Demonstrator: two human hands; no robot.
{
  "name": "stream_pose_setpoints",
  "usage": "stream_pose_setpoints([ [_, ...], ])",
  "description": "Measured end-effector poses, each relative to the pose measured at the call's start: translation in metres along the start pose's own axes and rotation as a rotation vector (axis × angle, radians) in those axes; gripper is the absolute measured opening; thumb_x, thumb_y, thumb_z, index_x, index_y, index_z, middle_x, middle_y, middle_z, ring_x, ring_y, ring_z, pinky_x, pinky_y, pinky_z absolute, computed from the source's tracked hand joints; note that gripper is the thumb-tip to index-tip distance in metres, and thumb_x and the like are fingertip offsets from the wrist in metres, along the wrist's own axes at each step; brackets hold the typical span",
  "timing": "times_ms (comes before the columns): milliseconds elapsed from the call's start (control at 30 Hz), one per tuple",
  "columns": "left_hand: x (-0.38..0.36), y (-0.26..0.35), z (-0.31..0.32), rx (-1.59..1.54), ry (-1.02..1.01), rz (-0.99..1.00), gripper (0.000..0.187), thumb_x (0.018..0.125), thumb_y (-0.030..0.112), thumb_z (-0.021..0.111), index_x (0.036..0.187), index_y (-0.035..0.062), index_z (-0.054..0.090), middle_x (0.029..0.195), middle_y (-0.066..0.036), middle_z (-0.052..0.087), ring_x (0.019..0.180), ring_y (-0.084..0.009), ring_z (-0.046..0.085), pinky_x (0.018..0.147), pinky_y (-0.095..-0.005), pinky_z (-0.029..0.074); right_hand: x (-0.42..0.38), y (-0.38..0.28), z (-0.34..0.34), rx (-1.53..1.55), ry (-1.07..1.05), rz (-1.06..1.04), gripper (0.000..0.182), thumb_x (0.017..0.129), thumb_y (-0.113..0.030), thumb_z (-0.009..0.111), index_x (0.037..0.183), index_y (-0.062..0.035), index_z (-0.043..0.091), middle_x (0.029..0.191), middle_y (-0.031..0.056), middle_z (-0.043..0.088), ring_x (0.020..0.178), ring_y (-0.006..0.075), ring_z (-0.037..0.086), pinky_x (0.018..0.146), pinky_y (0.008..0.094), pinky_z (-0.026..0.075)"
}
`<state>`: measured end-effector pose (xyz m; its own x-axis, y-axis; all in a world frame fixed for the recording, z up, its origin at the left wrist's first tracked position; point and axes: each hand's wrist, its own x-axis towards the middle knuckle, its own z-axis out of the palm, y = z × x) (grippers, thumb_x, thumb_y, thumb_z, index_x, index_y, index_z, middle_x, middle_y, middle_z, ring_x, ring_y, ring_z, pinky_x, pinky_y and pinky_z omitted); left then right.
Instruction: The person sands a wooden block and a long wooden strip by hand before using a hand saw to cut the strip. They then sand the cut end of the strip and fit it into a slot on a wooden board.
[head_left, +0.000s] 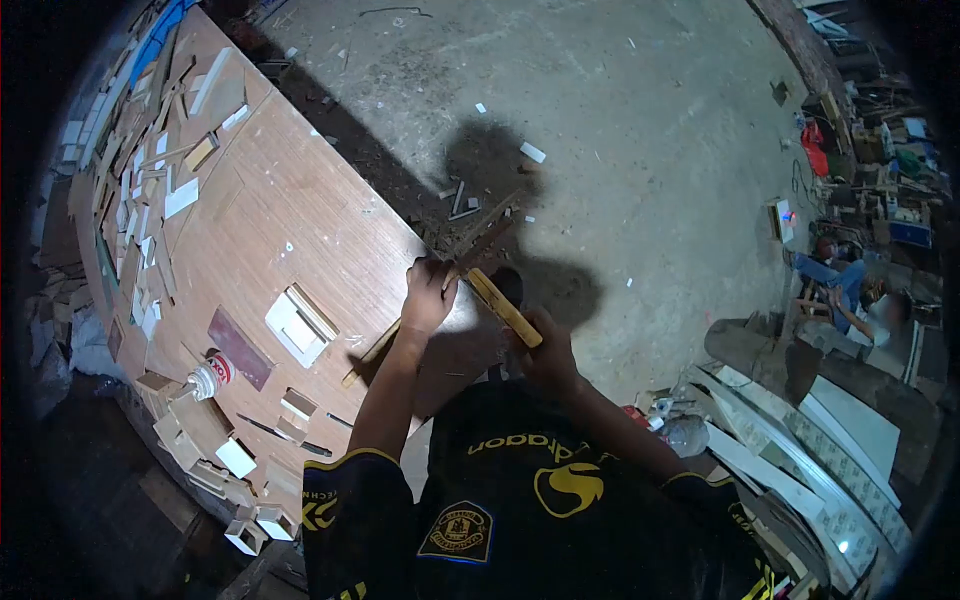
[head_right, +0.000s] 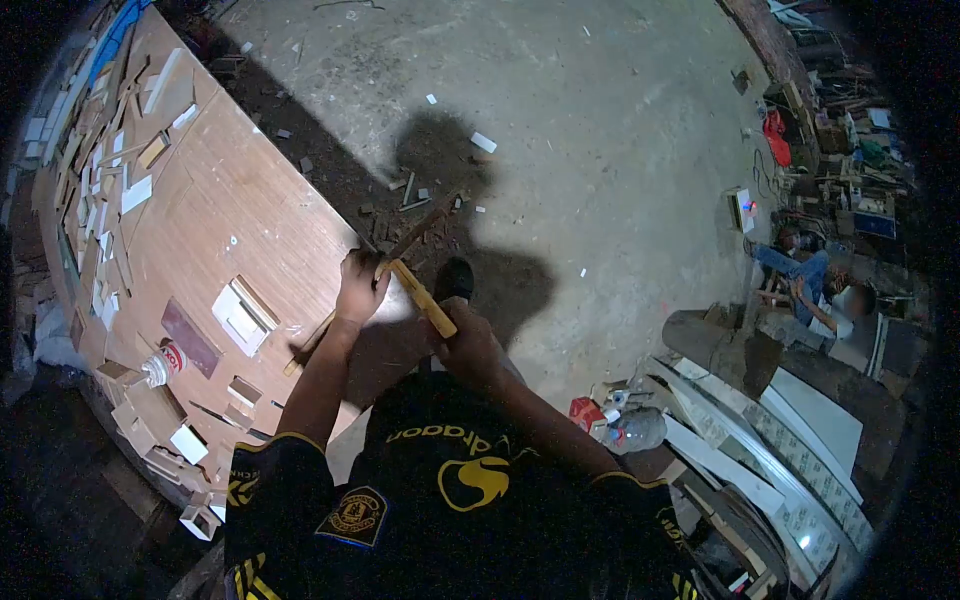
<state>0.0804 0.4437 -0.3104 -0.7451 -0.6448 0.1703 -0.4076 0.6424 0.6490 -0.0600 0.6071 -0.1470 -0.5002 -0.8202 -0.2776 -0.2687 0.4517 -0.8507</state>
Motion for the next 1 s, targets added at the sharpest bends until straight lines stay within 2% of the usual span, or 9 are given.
stream_pose_setpoints([
  [167, 0.003, -0.003, 0.001, -0.009, 0.005, 0.031, 0.031, 0.078, 0.013, 0.065, 0.107, 0.0031, 0.059, 0.104, -0.020, 0.056, 0.102, -0.0397, 0.050, 0.090, -0.0492, 0.039, -0.006, 0.013, 0.013, -0.052, 0.010, 0.062, 0.021, 0.087, -0.018, 0.068, 0.094, -0.0022, 0.056, 0.075, 0.0156, 0.063, 0.066, 0.0261, 0.064, 0.058, 0.0343, 0.049],
  [267, 0.007, 0.002, -0.007, -0.014, 0.006, 0.037, 0.029, 0.077, 0.012, 0.063, 0.105, 0.0033, 0.060, 0.102, -0.020, 0.057, 0.101, -0.0392, 0.051, 0.089, -0.0491, 0.039, -0.002, 0.014, 0.013, -0.058, 0.041, -0.068, 0.022, 0.087, -0.017, 0.068, 0.094, -0.0016, 0.055, 0.075, 0.0156, 0.063, 0.065, 0.0244, 0.064, 0.058, 0.0342, 0.049],
  [333, 0.005, -0.001, -0.006, -0.036, -0.001, 0.025, 0.027, 0.077, 0.011, 0.063, 0.104, 0.0033, 0.061, 0.101, -0.020, 0.057, 0.100, -0.0389, 0.051, 0.088, -0.0490, 0.039, -0.001, 0.009, 0.010, -0.049, -0.008, 0.011, 0.022, 0.086, -0.017, 0.069, 0.094, -0.0012, 0.056, 0.074, 0.0159, 0.063, 0.064, 0.0248, 0.064, 0.058, 0.0342, 0.048],
  [467, 0.003, -0.008, 0.000, 0.022, -0.033, 0.034, 0.032, 0.076, 0.008, 0.061, 0.108, 0.0072, 0.062, 0.099, -0.015, 0.057, 0.096, -0.0358, 0.051, 0.081, -0.0461, 0.041, 0.004, -0.002, 0.002, 0.004, -0.040, 0.015, 0.022, 0.086, -0.017, 0.069, 0.095, -0.0006, 0.056, 0.074, 0.0161, 0.064, 0.063, 0.0265, 0.064, 0.057, 0.0342, 0.048],
  [533, 0.003, -0.005, -0.003, 0.012, -0.054, 0.022, 0.033, 0.076, 0.007, 0.062, 0.109, 0.0075, 0.062, 0.100, -0.015, 0.058, 0.095, -0.0365, 0.051, 0.081, -0.0463, 0.041, 0.007, -0.015, -0.005, -0.063, -0.100, 0.042, 0.022, 0.087, -0.014, 0.067, 0.101, -0.0019, 0.055, 0.084, 0.0201, 0.065, 0.077, 0.0298, 0.069, 0.065, 0.0351, 0.051],
  [633, 0.000, -0.001, -0.002, -0.062, 0.055, -0.002, 0.032, 0.078, 0.006, 0.063, 0.110, 0.0077, 0.062, 0.101, -0.015, 0.058, 0.094, -0.0372, 0.052, 0.080, -0.0464, 0.043, 0.009, -0.019, -0.006, -0.109, -0.147, 0.108, 0.023, 0.087, -0.014, 0.068, 0.101, -0.0018, 0.054, 0.086, 0.0208, 0.066, 0.081, 0.0307, 0.070, 0.065, 0.0356, 0.052],
  [767, -0.003, 0.000, -0.001, -0.059, 0.083, -0.031, 0.031, 0.079, 0.005, 0.064, 0.110, 0.0081, 0.062, 0.100, -0.015, 0.058, 0.093, -0.0364, 0.053, 0.079, -0.0447, 0.044, 0.010, -0.010, -0.003, -0.126, -0.165, 0.081, 0.026, 0.086, -0.016, 0.069, 0.101, -0.0019, 0.053, 0.086, 0.0212, 0.066, 0.080, 0.0321, 0.069, 0.065, 0.0366, 0.051],
  [833, -0.002, -0.001, 0.001, -0.032, 0.095, -0.016, 0.031, 0.079, 0.005, 0.065, 0.110, 0.0084, 0.063, 0.100, -0.015, 0.058, 0.093, -0.0357, 0.053, 0.079, -0.0441, 0.044, 0.013, -0.006, -0.004, -0.158, -0.150, -0.004, 0.026, 0.087, -0.017, 0.068, 0.099, 0.0004, 0.053, 0.081, 0.0201, 0.065, 0.069, 0.0296, 0.067, 0.060, 0.0356, 0.050],
  [1000, 0.002, -0.005, 0.003, -0.158, 0.052, -0.025, 0.031, 0.076, 0.004, 0.066, 0.107, 0.0087, 0.063, 0.096, -0.013, 0.058, 0.093, -0.0332, 0.054, 0.080, -0.0431, 0.044, 0.019, -0.007, -0.009, -0.169, -0.181, 0.036, 0.024, 0.088, -0.016, 0.067, 0.098, 0.0001, 0.053, 0.081, 0.0199, 0.064, 0.070, 0.0292, 0.066, 0.060, 0.0354, 0.049],
])
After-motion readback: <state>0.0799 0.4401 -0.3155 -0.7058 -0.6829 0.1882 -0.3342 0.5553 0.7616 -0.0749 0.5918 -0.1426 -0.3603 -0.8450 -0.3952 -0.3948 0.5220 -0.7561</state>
